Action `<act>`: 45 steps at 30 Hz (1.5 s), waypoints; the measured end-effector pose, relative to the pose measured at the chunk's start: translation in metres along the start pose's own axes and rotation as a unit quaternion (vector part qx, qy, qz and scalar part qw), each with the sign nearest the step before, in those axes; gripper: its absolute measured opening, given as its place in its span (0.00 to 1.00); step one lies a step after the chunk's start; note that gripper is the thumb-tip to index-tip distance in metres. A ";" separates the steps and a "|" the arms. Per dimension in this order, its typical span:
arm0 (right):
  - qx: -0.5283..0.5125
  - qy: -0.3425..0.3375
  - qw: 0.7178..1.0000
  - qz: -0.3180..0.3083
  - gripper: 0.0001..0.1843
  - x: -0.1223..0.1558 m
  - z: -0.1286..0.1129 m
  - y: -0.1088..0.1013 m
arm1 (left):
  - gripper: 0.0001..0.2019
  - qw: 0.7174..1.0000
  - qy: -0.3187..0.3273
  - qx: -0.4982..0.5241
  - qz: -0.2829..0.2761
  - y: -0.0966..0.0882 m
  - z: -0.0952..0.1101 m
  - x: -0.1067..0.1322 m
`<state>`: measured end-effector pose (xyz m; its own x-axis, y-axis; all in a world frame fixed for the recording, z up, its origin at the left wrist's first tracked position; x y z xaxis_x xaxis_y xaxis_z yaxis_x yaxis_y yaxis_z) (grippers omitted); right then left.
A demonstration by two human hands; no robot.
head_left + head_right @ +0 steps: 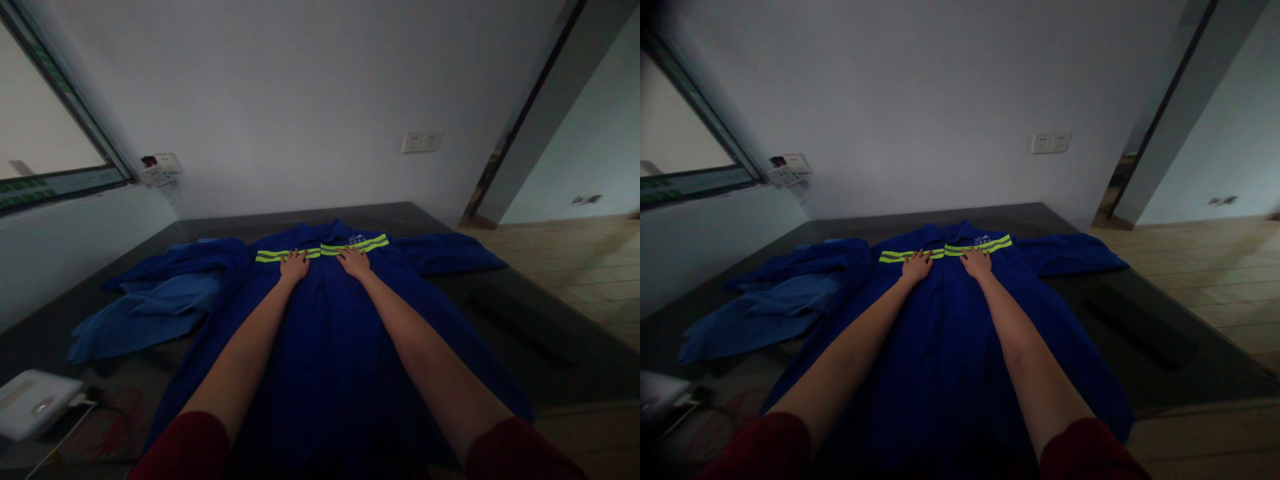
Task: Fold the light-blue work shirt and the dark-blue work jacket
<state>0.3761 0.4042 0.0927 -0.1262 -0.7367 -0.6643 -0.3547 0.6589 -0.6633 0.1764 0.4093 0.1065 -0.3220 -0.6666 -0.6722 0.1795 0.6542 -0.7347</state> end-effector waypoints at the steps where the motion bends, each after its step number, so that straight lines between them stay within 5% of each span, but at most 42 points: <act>1: -0.006 -0.003 1.000 0.005 0.26 0.001 -0.001 -0.002 | 0.26 1.000 0.001 0.000 0.003 0.000 0.000 0.000; 9: -0.059 -0.054 0.994 0.070 0.19 0.023 -0.018 -0.046 | 0.22 0.997 0.038 0.007 0.066 -0.033 0.020 0.014; 12: -0.068 -0.097 0.991 0.067 0.14 0.052 -0.032 -0.058 | 0.18 0.994 0.078 0.015 0.079 -0.050 0.042 0.034; 16: -0.021 -0.165 0.986 0.023 0.19 0.110 -0.036 -0.050 | 0.20 0.990 0.136 0.034 0.022 -0.049 0.069 0.083; 21: 0.051 -0.120 0.990 -0.059 0.31 0.152 0.009 -0.024 | 0.27 0.996 0.055 0.011 -0.068 -0.033 0.038 0.150; 24: 0.053 -0.130 0.987 -0.078 0.33 0.160 0.021 -0.019 | 0.26 0.996 0.048 -0.003 -0.071 -0.033 0.017 0.171; 28: 0.055 -0.121 0.989 -0.059 0.32 0.153 0.022 -0.021 | 0.26 0.996 0.060 -0.019 -0.059 -0.034 0.004 0.170; 40: 0.059 -0.117 0.988 -0.077 0.31 0.101 0.014 -0.015 | 0.27 0.994 0.092 -0.020 -0.063 -0.028 -0.011 0.120; 45: -0.025 -0.118 0.991 -0.051 0.24 0.098 0.006 -0.036 | 0.23 0.996 0.086 0.029 -0.006 -0.042 -0.003 0.119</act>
<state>0.3819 0.3093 0.0497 0.1309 -0.7389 -0.6610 -0.4009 0.5704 -0.7169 0.1281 0.3033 0.0575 -0.4786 -0.5999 -0.6411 0.2258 0.6216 -0.7501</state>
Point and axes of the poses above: each hand's wrist, its own x-axis away from the middle knuckle, its own y-axis out of the palm, z = x × y, the point moved 9 cm from there along -x, towards the middle knuckle, and after that the axes turned 13 degrees about y, right-handed, at the moved point
